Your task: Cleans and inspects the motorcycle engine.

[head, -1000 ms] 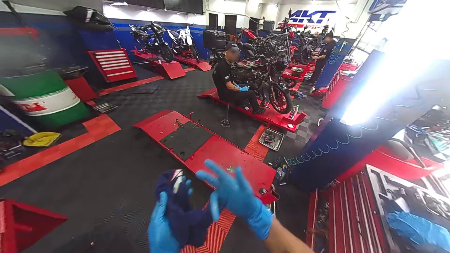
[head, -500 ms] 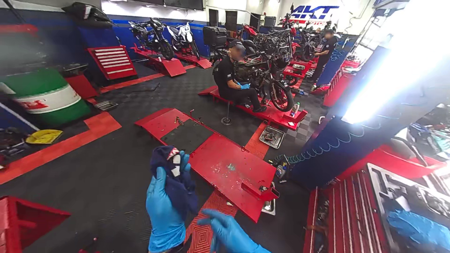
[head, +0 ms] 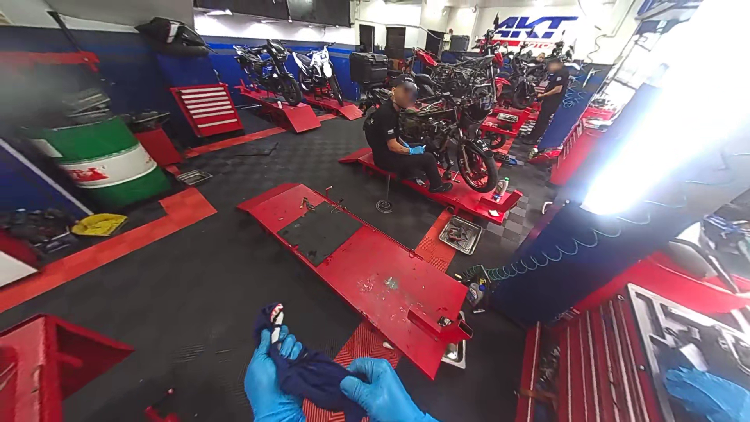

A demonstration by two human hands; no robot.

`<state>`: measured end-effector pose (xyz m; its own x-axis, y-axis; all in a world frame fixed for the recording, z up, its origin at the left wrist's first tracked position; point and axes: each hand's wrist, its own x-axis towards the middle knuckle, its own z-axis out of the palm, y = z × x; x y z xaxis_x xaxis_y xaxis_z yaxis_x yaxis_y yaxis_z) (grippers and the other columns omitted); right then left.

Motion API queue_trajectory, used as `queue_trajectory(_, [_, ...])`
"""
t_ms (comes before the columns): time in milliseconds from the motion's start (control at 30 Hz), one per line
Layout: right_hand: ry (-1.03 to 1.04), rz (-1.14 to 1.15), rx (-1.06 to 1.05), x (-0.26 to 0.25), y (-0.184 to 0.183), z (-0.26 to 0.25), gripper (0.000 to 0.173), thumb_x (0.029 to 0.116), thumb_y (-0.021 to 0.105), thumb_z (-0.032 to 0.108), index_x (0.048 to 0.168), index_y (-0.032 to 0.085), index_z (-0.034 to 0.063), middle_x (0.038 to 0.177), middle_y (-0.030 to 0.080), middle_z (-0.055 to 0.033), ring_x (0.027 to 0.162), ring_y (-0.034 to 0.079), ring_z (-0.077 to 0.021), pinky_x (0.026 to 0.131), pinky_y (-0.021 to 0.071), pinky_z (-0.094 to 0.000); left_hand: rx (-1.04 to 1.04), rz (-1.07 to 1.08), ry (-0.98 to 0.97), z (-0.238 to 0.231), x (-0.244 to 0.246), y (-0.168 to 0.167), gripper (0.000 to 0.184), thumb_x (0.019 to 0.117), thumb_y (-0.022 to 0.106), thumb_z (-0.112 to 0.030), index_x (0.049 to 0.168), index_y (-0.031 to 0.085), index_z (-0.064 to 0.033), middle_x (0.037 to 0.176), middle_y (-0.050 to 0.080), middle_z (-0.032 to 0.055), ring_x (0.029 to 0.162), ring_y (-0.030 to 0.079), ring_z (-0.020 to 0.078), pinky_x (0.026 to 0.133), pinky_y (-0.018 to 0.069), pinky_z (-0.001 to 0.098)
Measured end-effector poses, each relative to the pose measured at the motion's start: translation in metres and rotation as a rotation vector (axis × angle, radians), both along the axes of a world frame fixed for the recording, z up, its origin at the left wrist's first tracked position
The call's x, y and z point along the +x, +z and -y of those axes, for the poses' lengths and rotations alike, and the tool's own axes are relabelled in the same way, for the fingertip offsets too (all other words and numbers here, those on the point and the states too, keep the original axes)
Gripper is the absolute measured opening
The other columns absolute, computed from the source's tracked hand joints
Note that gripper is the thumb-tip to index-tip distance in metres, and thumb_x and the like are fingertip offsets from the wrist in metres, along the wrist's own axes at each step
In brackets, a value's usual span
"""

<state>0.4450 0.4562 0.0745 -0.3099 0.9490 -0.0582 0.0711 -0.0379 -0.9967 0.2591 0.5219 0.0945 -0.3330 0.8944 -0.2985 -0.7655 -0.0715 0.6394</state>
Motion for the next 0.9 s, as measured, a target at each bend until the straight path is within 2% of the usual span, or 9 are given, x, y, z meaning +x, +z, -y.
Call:
queue_trajectory(300, [0.114, 0.122, -0.027, 0.002, -0.004, 0.001, 0.025, 0.0980, 0.065, 0.020, 0.108, 0.074, -0.0012, 0.088, 0.072, -0.0097, 0.074, 0.065, -0.0114, 0.071, 0.0537, -0.0327, -0.042, -0.035, 0.034, 0.016, -0.033, -0.028, 0.051, 0.1131, 0.014, -0.037, 0.088, 0.054, -0.0168, 0.055, 0.052, -0.0109, 0.042, 0.048, 0.0007, 0.042, 0.0421, 0.0149])
queue_trajectory(367, [0.059, 0.124, -0.027, 0.011, -0.002, -0.002, 0.023, 0.0959, 0.069, 0.018, 0.108, 0.074, -0.0005, 0.092, 0.074, -0.0104, 0.081, 0.068, -0.0131, 0.078, 0.0569, -0.0343, -0.007, -0.115, 0.085, 0.017, -0.047, -0.030, 0.050, 0.1130, 0.015, -0.036, 0.088, 0.055, -0.0182, 0.056, 0.053, -0.0118, 0.043, 0.049, 0.0001, 0.044, 0.0424, 0.0153])
queue_trajectory(467, [-0.204, -0.216, -0.020, 0.053, -0.001, -0.020, 0.022, 0.0990, 0.057, 0.010, 0.114, 0.069, -0.0014, 0.088, 0.072, -0.0061, 0.063, 0.063, -0.0092, 0.057, 0.0544, -0.0255, 0.103, -0.275, 0.256, 0.015, -0.107, -0.024, 0.048, 0.1125, 0.015, -0.031, 0.093, 0.057, -0.0186, 0.060, 0.056, -0.0123, 0.049, 0.054, -0.0005, 0.048, 0.0471, 0.0149])
queue_trajectory(533, [-0.158, -0.611, -0.085, 0.077, 0.003, -0.029, 0.048, 0.1110, 0.025, 0.030, 0.144, 0.052, 0.0068, 0.119, 0.071, -0.0053, 0.059, 0.055, -0.0027, 0.053, 0.0463, -0.0190, 0.156, -0.276, 0.265, 0.020, -0.134, -0.019, 0.053, 0.1125, 0.012, -0.034, 0.094, 0.059, -0.0178, 0.062, 0.056, -0.0115, 0.050, 0.054, 0.0001, 0.050, 0.0474, 0.0151])
queue_trajectory(567, [-0.075, -0.776, -0.112, 0.081, 0.007, -0.036, 0.064, 0.1101, 0.011, 0.046, 0.153, 0.043, 0.0116, 0.138, 0.063, -0.0069, 0.059, 0.052, -0.0024, 0.052, 0.0428, -0.0188, 0.161, -0.269, 0.231, 0.018, -0.130, -0.010, 0.054, 0.1125, 0.011, -0.034, 0.094, 0.059, -0.0177, 0.063, 0.057, -0.0111, 0.052, 0.054, 0.0004, 0.051, 0.0482, 0.0156])
queue_trajectory(633, [0.060, -0.977, -0.133, 0.076, 0.018, -0.040, 0.088, 0.0983, 0.003, 0.073, 0.161, 0.030, 0.0172, 0.155, 0.049, -0.0089, 0.058, 0.050, -0.0039, 0.050, 0.0405, -0.0195, 0.125, -0.257, 0.129, 0.018, -0.100, 0.008, 0.054, 0.1126, 0.013, -0.036, 0.099, 0.062, -0.0167, 0.070, 0.064, -0.0094, 0.056, 0.060, 0.0016, 0.053, 0.0525, 0.0170])
queue_trajectory(733, [0.164, -1.047, -0.122, 0.067, 0.027, -0.033, 0.111, 0.0805, 0.004, 0.094, 0.165, 0.018, 0.0225, 0.159, 0.044, -0.0096, 0.054, 0.049, -0.0040, 0.048, 0.0400, -0.0191, 0.053, -0.217, 0.031, 0.022, -0.057, 0.018, 0.050, 0.1132, 0.017, -0.035, 0.106, 0.061, -0.0133, 0.078, 0.068, -0.0064, 0.058, 0.063, 0.0023, 0.051, 0.0538, 0.0169])
queue_trajectory(833, [0.180, -1.072, -0.119, 0.065, 0.033, -0.029, 0.115, 0.0758, 0.001, 0.097, 0.166, 0.014, 0.0256, 0.150, 0.055, -0.0098, 0.047, 0.040, -0.0037, 0.043, 0.0351, -0.0178, 0.032, -0.152, -0.038, 0.021, -0.038, 0.017, 0.048, 0.1134, 0.018, -0.034, 0.109, 0.060, -0.0118, 0.080, 0.069, -0.0041, 0.059, 0.063, 0.0027, 0.051, 0.0537, 0.0167])
queue_trajectory(900, [0.167, -1.031, -0.113, 0.063, 0.035, -0.030, 0.117, 0.0748, 0.004, 0.098, 0.165, 0.017, 0.0243, 0.145, 0.059, -0.0094, 0.052, 0.046, -0.0051, 0.046, 0.0386, -0.0184, 0.048, -0.156, -0.055, 0.019, -0.026, 0.020, 0.047, 0.1136, 0.018, -0.032, 0.112, 0.060, -0.0102, 0.084, 0.070, -0.0015, 0.063, 0.066, 0.0055, 0.054, 0.0560, 0.0192])
